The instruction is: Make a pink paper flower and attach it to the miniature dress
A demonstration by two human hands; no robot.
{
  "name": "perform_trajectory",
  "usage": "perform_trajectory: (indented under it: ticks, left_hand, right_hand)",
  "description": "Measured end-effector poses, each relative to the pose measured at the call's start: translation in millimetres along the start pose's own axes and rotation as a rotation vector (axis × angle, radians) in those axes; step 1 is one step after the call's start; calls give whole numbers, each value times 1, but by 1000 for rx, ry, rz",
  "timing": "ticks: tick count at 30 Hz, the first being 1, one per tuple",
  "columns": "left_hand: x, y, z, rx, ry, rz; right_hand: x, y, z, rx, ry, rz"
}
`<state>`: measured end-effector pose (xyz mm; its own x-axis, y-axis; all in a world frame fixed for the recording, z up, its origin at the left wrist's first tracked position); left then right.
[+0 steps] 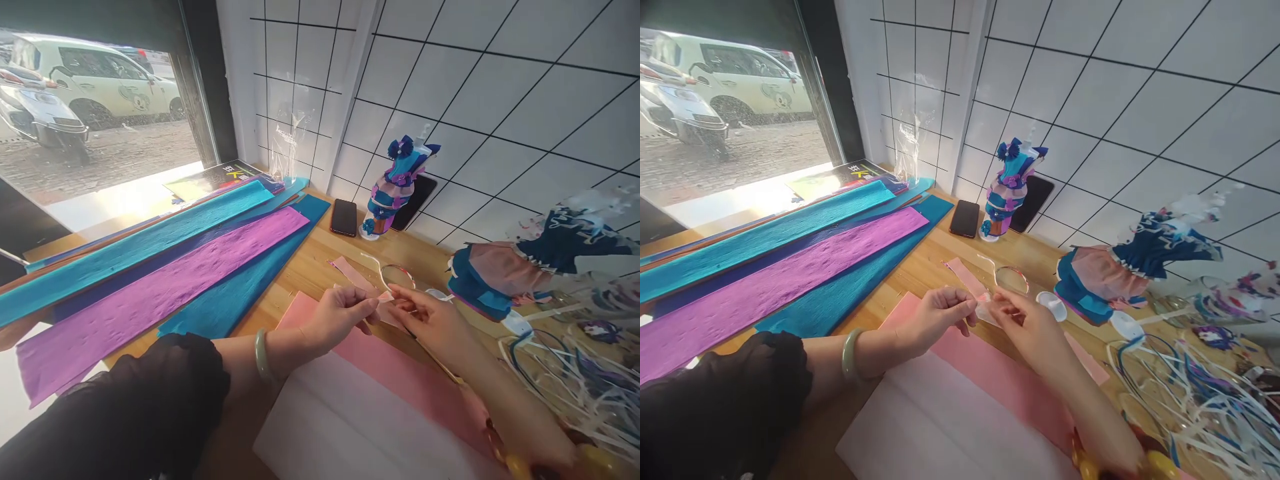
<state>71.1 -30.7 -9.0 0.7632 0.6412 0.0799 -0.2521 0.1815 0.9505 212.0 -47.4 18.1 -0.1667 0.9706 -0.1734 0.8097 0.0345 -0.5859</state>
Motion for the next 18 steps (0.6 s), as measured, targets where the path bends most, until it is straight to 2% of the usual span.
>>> perform_trajectory:
  ticks: [2, 4, 11, 14, 18]
  left_hand:
    - [0, -2, 8, -44, -97, -26]
    - [-1, -5, 16, -45, -186, -77]
    - [-6, -11, 29, 44, -361, -210]
    - [-6, -14, 30, 135, -367, -230]
    - [-4, -22, 27, 236, -255, -213]
  right_hand:
    - [-16, -5, 2, 223, -8, 6]
    - [-30, -12, 3, 318, -11, 29]
    - [-56, -22, 3, 366, -6, 121]
    - [-57, -14, 5, 363, 38, 160]
    - [-53, -2, 12, 365, 67, 200]
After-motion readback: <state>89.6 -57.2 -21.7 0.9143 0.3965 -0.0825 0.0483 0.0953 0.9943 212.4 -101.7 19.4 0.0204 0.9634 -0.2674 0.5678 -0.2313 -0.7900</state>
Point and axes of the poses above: each hand's wrist, its own x-axis towards the middle knuckle, its own z-axis out of the palm, y = z × x, the point moved 7 cm from there along x, towards the middle knuckle, and after that the axes turned 14 degrees about -y, right-handed, at the moved point
